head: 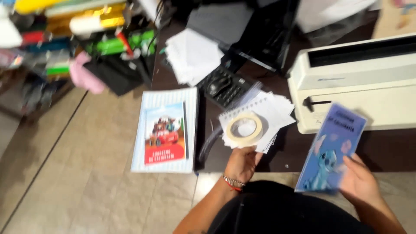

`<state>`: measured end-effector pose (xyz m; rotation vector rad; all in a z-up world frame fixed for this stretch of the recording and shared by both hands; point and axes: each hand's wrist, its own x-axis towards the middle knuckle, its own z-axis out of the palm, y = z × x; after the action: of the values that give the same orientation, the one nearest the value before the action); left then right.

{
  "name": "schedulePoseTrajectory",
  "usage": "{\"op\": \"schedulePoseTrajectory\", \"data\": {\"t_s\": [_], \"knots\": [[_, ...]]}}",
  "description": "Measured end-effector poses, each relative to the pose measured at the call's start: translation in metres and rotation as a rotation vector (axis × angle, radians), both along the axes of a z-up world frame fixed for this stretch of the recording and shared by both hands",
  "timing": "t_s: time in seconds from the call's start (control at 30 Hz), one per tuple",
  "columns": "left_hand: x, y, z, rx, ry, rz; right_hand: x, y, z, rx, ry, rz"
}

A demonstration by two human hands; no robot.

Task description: Cutting a notebook cover and punching holes using a binding machine

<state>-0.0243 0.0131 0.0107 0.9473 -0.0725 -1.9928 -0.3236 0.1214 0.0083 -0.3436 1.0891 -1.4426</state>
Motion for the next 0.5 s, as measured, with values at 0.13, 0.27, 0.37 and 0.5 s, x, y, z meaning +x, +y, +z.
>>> {"op": "schedulePoseTrajectory", "data": {"t_s": [0.13,0.27,0.37,0.5], "knots": [[0.004,-0.007,-0.003,0.129,-0.06,-0.043,0.005,0.037,0.026,0.234,0.363,-0.089],[0.008,-0.016,-0.025,0.2,-0.017,-0.03,0.025,0.042,0.016,0.475,0.615,0.075],[0.013,-0.021,-0.024,0.203,-0.008,-0.041,0.036,0.022,-0.029,0.344,0.672,0.212],[0.02,-0.028,-0.016,0.193,-0.016,-0.057,0.1,-0.031,0.058,0.476,0.781,0.41]]}}
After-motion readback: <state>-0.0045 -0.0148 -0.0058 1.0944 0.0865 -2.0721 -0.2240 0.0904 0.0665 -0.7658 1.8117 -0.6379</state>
